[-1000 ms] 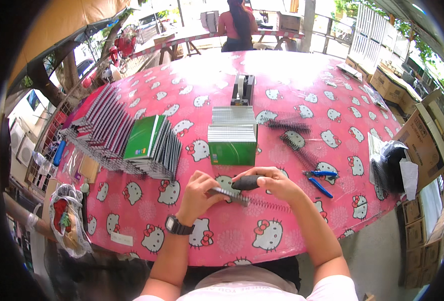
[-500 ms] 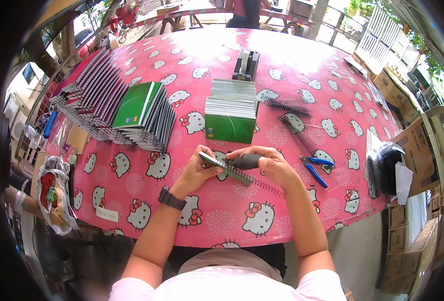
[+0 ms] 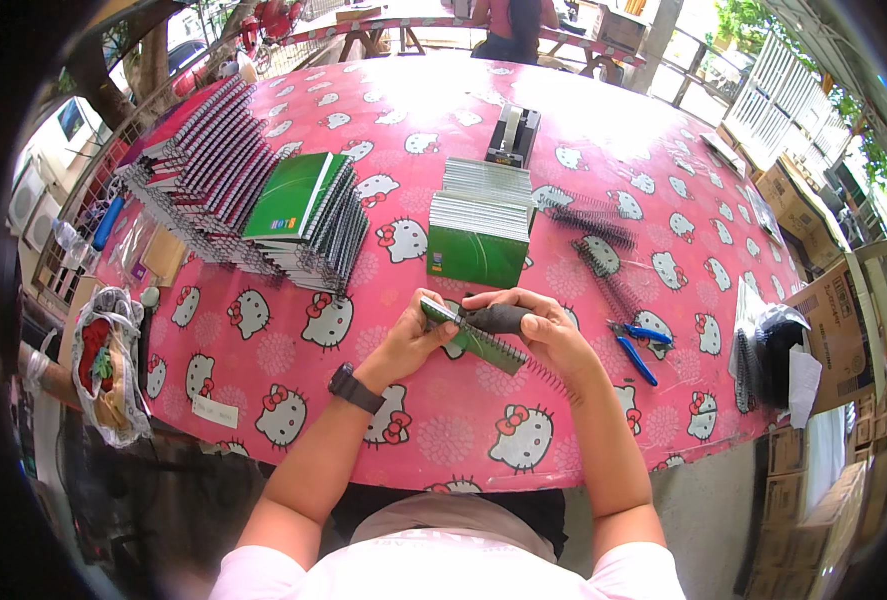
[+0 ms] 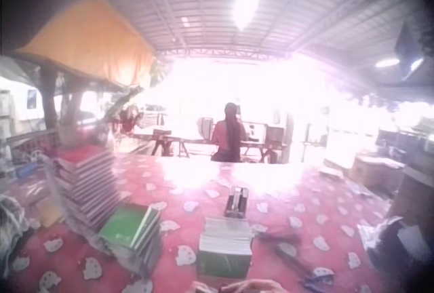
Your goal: The person assembles spiral-bound notebooks by inserting a metal coil into the punched holes of green covers and paper stacks. They use pliers to secure the coil ends and place finished notebooks into a growing stack on the table.
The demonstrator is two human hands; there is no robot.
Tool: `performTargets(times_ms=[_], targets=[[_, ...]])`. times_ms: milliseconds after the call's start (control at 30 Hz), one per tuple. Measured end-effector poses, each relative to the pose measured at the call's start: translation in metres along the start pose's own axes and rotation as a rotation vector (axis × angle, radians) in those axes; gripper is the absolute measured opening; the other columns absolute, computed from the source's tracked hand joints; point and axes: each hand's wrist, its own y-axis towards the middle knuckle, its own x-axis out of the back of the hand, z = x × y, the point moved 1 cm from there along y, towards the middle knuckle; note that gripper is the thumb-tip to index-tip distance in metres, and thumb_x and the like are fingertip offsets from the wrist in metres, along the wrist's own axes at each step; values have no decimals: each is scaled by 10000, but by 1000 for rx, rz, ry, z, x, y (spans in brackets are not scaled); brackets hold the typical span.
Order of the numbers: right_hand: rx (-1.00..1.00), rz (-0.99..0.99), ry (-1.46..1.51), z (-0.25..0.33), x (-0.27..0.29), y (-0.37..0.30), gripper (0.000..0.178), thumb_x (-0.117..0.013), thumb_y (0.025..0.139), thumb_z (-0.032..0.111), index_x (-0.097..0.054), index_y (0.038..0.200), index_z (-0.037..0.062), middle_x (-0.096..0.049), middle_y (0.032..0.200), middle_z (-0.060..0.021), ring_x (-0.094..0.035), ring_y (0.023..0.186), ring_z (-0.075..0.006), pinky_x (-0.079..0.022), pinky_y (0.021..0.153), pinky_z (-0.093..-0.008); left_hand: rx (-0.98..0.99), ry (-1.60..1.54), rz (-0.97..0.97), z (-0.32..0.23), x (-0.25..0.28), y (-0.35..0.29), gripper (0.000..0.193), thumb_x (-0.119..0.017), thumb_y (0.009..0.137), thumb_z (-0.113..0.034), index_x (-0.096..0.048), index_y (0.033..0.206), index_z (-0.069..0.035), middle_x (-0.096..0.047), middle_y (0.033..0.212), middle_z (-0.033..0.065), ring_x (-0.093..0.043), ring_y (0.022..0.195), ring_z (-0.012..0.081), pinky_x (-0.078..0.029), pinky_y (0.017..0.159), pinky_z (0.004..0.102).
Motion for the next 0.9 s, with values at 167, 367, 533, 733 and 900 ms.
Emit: performTargets(times_ms=[167,367,533,733,900], targets=[[-179,-119,-372,-17,21,-4,517,-626,857,455,-612,1069,-16,-608,1148,-147,-572,1036,-182,-431,914,-298,-34,49,8,1,-3,4,316,-653,897,-216,-401,1025,-74,-486,873,3,-462,766,71,-435,661,249],[-173,-108,-324,-14,18,-5,442,-652,835,368,-623,1040,-23,-624,1127,-123,-563,1026,-176,-429,911,-316,-17,13,40,-2,-5,-1,284,-643,902,-189,-414,1023,-72,-491,873,5,-464,770,71,-439,669,248],[12,34,-179,2,2,1,465,-644,835,392,-628,1036,-27,-630,1153,-139,-565,1070,-181,-403,964,-338,16,-24,51,-3,-2,-2,264,-634,907,-166,-411,1014,-74,-493,872,2,-475,775,69,-442,663,246],[-76,-84,-82,-15,11,-3,459,-684,825,376,-629,1043,-24,-630,1111,-106,-565,1006,-155,-429,888,-294,29,-61,89,-3,-7,-2,265,-636,904,-157,-407,1010,-76,-492,870,7,-473,772,66,-449,649,248],[-124,-243,-887,-3,20,-7,430,-789,729,321,-661,1026,38,-640,1133,-106,-555,1104,-241,-424,940,-355,-6,10,61,-5,-5,-1,250,-608,922,-154,-411,1051,-68,-491,872,13,-465,763,68,-436,647,247]])
